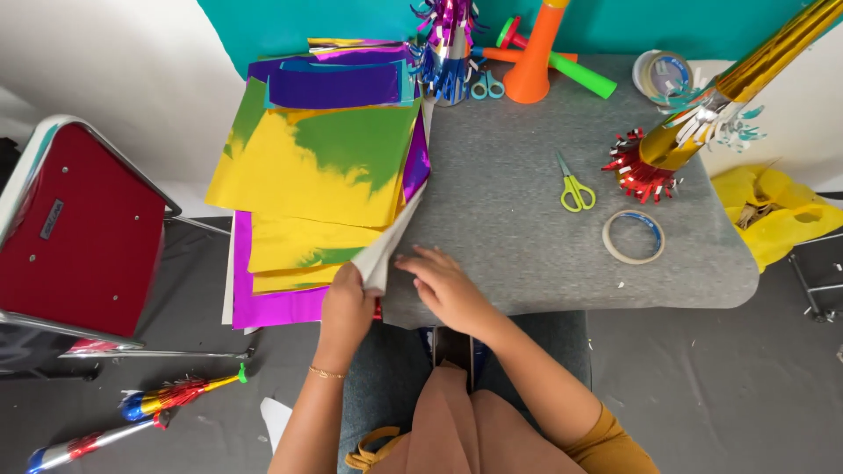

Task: Organizing and preparing colorful foil sheets by folding, cutting them with scissors, and stacking them on a table alongside party supplies.

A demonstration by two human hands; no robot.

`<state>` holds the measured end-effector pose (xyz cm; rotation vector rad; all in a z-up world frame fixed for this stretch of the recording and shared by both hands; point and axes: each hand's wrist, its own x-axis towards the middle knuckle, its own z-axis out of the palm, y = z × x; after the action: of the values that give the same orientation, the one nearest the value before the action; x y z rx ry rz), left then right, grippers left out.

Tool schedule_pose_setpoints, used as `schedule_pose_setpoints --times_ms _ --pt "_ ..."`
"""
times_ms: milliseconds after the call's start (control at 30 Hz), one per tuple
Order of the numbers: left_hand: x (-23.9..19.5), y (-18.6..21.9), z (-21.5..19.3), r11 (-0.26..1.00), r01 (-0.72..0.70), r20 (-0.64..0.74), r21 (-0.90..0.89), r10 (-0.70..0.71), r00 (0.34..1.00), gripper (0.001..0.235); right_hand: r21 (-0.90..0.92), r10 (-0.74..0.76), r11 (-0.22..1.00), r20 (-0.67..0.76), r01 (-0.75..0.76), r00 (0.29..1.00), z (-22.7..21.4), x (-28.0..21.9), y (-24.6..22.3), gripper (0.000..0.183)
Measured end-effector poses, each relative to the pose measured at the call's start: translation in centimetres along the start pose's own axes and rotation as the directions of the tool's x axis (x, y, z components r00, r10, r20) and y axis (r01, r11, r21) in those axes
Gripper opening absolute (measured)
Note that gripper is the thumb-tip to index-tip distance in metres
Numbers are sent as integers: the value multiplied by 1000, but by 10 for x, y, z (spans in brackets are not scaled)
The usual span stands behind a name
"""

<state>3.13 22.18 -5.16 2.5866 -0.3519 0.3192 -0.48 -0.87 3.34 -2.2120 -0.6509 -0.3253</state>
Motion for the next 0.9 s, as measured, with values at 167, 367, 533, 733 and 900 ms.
schedule_pose_setpoints --times_ms 167,367,533,733,900 --pt "13 29 -45 997 74 64 -37 -72 995 32 -62 70 995 -123 -78 990 -23 -15 40 36" --pt "-3 68 -61 974 -220 7 60 220 975 65 -48 112 992 -125 -119 986 -33 -41 47 30" --pt "0 89 -75 939 -269 -88 212 292 952 62 -57 39 997 -141 -47 989 -34 -40 46 26" --pt "0 75 -57 952 -240 75 188 230 970 40 -118 8 993 -166 -28 986 -33 -37 39 22" --pt "-2 75 -69 944 -289 -17 160 295 955 41 -49 46 997 -168 -55 985 -36 -38 37 19"
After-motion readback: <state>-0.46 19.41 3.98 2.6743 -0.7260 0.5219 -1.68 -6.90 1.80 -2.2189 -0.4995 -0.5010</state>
